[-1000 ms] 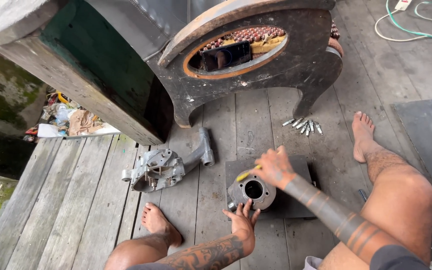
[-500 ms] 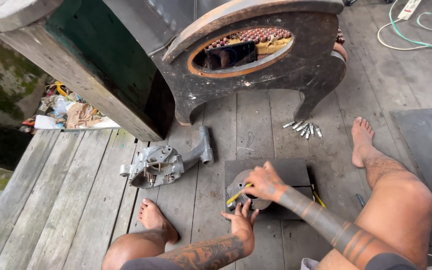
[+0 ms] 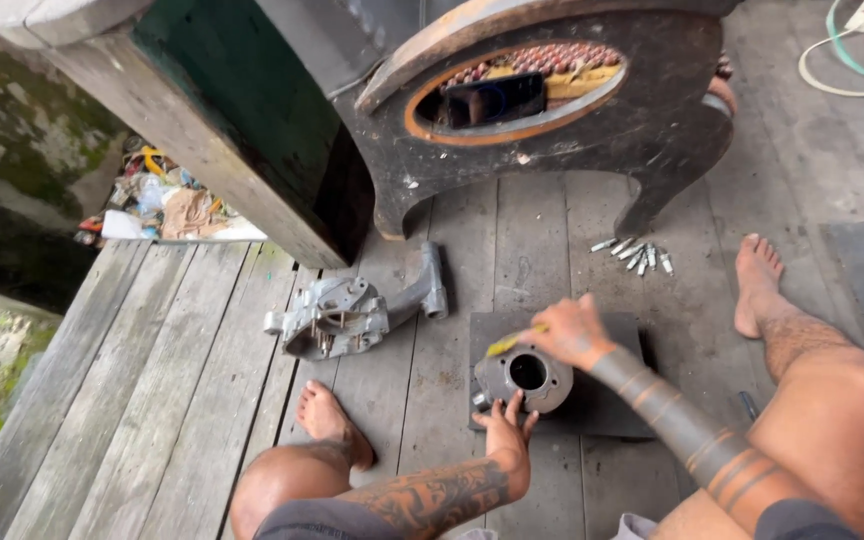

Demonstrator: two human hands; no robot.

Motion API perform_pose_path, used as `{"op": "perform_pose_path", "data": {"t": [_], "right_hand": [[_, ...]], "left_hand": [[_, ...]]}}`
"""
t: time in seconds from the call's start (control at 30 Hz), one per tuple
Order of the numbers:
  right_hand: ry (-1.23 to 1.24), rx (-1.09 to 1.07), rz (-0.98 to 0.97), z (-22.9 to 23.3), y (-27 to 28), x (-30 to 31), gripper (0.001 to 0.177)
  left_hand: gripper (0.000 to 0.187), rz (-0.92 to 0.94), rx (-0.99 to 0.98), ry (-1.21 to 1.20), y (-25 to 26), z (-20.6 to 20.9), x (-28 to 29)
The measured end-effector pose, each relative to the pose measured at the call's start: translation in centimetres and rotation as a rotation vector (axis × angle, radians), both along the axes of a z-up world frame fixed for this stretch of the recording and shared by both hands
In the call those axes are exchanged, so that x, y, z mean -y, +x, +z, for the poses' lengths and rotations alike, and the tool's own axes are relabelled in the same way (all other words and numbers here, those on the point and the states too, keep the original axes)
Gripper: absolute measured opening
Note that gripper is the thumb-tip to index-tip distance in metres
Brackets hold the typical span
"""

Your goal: Cleaning a motorcycle cylinder block using a small brush to remove dirt and debris from the surfaces and crevices.

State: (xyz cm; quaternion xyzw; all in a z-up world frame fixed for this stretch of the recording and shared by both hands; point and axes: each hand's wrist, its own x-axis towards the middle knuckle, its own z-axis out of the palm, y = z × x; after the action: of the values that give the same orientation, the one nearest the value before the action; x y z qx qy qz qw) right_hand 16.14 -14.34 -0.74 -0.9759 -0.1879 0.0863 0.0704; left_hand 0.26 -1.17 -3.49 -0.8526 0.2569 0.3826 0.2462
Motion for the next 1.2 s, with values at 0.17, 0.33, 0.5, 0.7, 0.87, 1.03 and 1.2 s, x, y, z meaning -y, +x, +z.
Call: {"op": "perform_pose_path", "data": {"t": [0.17,0.33,0.5,0.7,0.87,1.03,1.2], "right_hand": [[0.188,0.147,0.191,-1.9,-2.2,1.0,0.037],[0.050,0.099,0.139,-1.9,-1.1,1.5,0.046],[0.052,0.157,0.134,-1.2,-2.5,0.8,0.036],[0.068,0.256,0.038,-1.9,0.0,3.5,0.033],[0.057,0.213,0.150,-2.0,-2.5,0.5,0.037],[0.007,0.243,0.056,-1.5,-0.7,1.8,0.037],[0.088,0.095,0.143,-0.6,-3.8,-1.2,0.037]], "left_hand": [[0.092,0.011,0.094,-0.028,-0.6,-2.4,0.1],[0.075,0.001,0.061,0.122,-1.2,3.7,1.3],[0.072,0.080,0.076,0.103,-1.1,2.8,1.5],[0.073,0.063,0.065,0.107,-1.1,3.3,1.7],[0.073,0.076,0.050,0.079,-1.0,3.3,1.7],[0.073,0.076,0.061,0.108,-1.2,3.1,1.7],[0.076,0.055,0.048,0.101,-1.0,3.2,1.6]]}}
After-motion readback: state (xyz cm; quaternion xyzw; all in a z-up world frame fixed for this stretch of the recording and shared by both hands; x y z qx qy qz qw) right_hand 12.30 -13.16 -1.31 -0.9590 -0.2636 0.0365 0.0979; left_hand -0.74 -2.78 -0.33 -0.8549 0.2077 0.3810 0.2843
